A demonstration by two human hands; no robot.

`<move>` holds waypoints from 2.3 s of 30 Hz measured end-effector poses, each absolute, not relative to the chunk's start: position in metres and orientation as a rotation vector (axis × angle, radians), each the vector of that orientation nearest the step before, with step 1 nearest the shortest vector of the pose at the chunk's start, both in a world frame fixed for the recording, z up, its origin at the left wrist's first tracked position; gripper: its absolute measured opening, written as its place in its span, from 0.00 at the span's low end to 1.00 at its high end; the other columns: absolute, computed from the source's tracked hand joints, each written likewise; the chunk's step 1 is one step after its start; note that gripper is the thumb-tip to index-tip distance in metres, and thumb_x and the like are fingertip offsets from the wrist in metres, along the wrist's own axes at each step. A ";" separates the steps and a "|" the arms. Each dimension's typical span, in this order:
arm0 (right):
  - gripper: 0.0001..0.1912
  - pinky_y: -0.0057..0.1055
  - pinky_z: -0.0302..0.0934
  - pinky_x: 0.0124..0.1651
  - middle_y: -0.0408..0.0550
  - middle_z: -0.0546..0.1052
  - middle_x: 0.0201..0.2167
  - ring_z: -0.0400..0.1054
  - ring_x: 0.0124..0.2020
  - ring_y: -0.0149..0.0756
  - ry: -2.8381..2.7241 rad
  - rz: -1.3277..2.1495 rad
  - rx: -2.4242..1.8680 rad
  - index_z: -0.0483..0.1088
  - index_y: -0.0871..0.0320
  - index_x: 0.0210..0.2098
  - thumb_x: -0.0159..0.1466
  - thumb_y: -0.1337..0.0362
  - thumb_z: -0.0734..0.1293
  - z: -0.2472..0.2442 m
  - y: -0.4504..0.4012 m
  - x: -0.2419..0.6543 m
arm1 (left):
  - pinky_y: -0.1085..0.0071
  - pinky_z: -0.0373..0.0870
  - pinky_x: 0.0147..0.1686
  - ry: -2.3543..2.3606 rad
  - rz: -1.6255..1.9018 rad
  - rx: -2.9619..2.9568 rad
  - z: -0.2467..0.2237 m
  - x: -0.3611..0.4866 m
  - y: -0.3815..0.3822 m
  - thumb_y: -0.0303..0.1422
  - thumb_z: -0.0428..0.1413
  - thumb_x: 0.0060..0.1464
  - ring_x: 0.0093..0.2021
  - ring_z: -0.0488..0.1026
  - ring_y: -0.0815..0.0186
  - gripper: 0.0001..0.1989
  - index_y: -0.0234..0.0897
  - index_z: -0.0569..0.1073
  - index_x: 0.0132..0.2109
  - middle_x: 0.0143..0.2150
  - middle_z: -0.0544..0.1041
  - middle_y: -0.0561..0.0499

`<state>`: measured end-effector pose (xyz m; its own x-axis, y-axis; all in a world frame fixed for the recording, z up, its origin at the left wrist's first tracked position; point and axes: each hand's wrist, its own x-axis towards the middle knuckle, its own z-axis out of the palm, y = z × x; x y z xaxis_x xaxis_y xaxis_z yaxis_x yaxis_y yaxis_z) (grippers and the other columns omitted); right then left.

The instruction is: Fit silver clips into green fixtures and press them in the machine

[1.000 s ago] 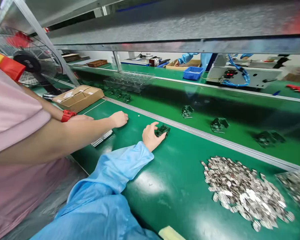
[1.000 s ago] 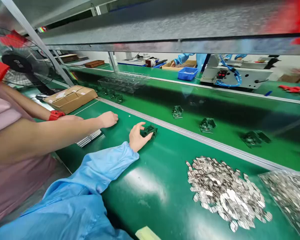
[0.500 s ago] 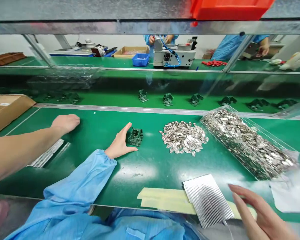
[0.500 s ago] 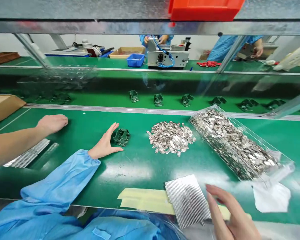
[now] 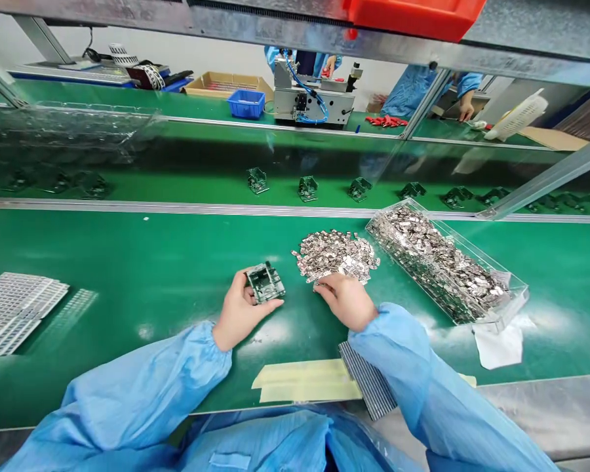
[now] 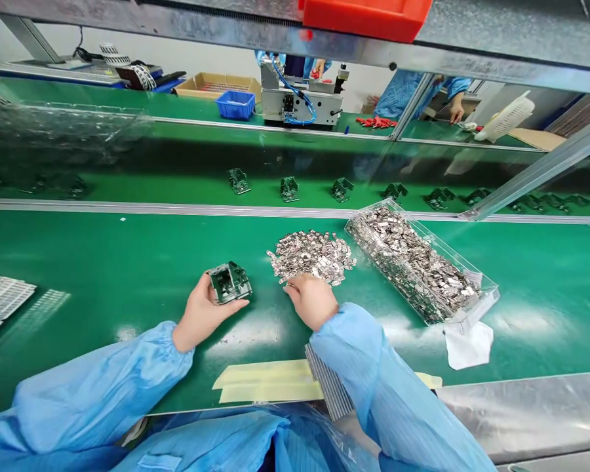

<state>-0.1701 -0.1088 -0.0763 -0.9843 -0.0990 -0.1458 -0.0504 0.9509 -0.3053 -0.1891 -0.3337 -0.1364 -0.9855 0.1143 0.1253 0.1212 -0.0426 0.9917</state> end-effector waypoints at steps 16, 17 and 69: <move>0.04 0.28 0.61 0.41 0.50 0.76 0.38 0.72 0.39 0.36 2.849 -0.446 -0.080 0.73 0.59 0.36 0.65 0.73 0.66 -0.090 -0.121 -0.156 | 0.64 0.81 0.40 -2.120 -2.350 -0.505 -0.130 -0.177 -0.320 0.35 0.66 0.45 0.38 0.79 0.65 0.29 0.46 0.63 0.53 0.44 0.77 0.50; 0.04 0.28 0.60 0.40 0.50 0.76 0.38 0.72 0.38 0.37 2.850 -0.457 -0.077 0.73 0.59 0.34 0.65 0.72 0.67 -0.089 -0.121 -0.156 | 0.63 0.81 0.41 -2.113 -2.358 -0.510 -0.130 -0.176 -0.318 0.35 0.66 0.46 0.38 0.79 0.64 0.29 0.46 0.63 0.53 0.44 0.76 0.49; 0.09 0.32 0.68 0.37 0.48 0.74 0.32 0.71 0.34 0.37 2.283 -2.505 0.766 0.75 0.57 0.26 0.53 0.59 0.75 -0.111 -0.136 -0.046 | 0.78 0.56 0.19 -2.553 -2.147 -1.075 -0.111 -0.120 -0.271 0.36 0.51 0.63 0.20 0.60 0.74 0.18 0.35 0.65 0.57 0.29 0.71 0.54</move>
